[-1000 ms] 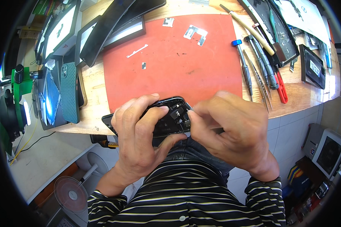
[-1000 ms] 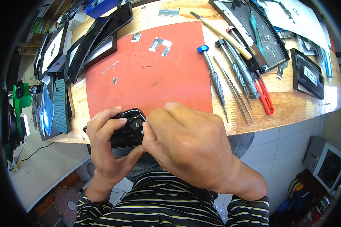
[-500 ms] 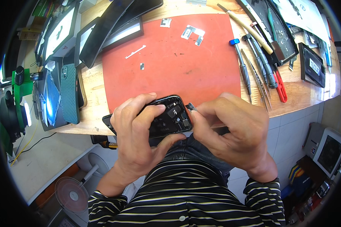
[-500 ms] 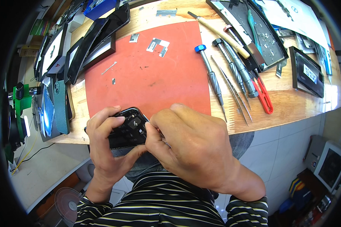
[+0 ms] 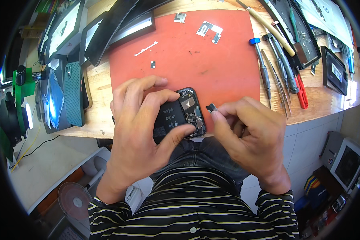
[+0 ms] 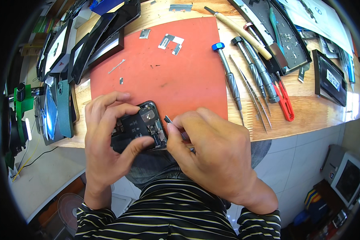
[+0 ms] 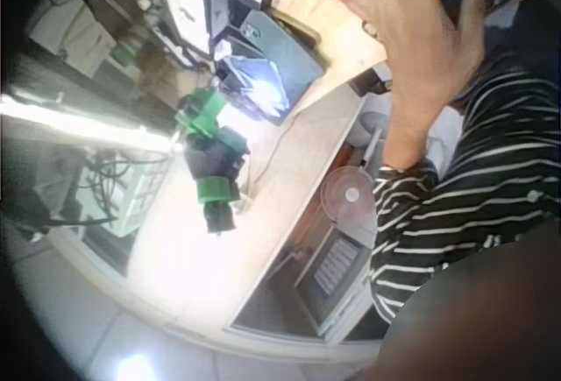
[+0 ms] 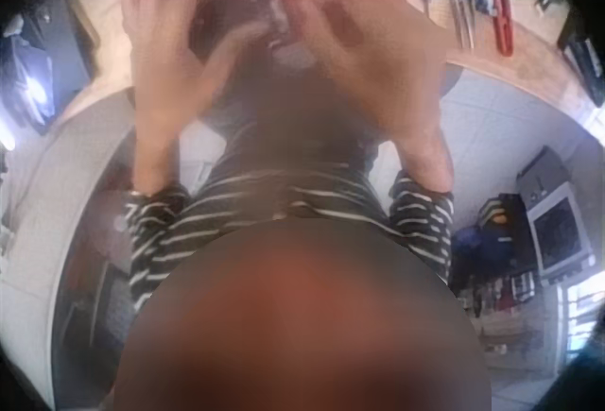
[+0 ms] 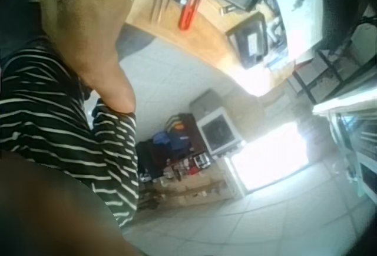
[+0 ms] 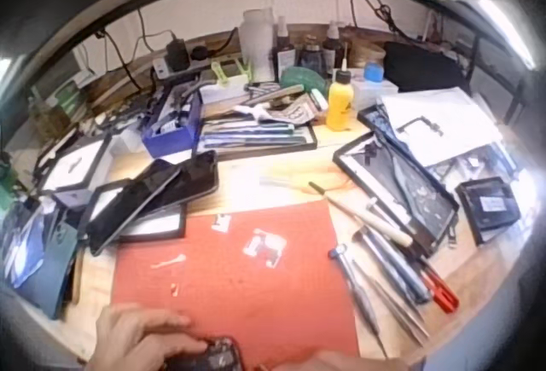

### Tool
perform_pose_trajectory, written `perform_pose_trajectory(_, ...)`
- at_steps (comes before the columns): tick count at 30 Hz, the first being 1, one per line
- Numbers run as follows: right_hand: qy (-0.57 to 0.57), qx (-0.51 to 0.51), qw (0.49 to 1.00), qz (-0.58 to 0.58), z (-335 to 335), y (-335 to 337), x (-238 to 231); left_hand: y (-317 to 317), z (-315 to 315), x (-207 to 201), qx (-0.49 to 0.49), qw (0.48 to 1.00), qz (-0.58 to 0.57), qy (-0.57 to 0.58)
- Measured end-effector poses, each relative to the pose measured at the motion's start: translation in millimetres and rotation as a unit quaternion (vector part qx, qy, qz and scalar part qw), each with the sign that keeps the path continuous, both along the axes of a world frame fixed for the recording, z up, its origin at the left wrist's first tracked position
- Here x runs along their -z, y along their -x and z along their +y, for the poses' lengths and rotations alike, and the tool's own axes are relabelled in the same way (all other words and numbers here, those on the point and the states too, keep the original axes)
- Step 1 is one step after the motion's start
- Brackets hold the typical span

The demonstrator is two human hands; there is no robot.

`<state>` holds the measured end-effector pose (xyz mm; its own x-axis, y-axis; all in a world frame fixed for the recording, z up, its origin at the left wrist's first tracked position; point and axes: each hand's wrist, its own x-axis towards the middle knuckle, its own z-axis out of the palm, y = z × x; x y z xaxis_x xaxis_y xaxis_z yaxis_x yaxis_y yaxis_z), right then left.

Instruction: The person disassembles a smartphone on a workbench. They use tweezers and a screwdriver to remove small components and screws, then apply adhesive from a yellow bottle and place a small metal plate over the battery area.

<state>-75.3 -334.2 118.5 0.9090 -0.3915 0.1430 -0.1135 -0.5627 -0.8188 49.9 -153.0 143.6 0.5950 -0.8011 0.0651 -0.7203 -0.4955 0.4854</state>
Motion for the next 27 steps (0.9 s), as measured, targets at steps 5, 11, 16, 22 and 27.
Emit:
perform_pose_trajectory(5,-0.027,0.007,1.0,-0.001,0,-1,1,-8,-4,3,0.002,0.999,-0.035,0.008)
perform_pose_trajectory(11,-0.033,0.002,0.999,-0.002,0,-2,0,-13,-6,4,0.007,0.999,-0.002,0.041)
perform_pose_trajectory(16,-0.027,-0.002,1.0,0.001,-1,-2,0,-15,-8,8,0.001,0.998,0.027,0.053)
perform_pose_trajectory(22,-0.038,0.004,0.999,0.002,0,-1,1,-13,-7,8,0.023,0.998,-0.009,0.063)
perform_pose_trajectory(27,-0.038,0.003,0.999,0.004,1,-1,1,-15,-6,8,0.018,0.997,0.03,0.076)
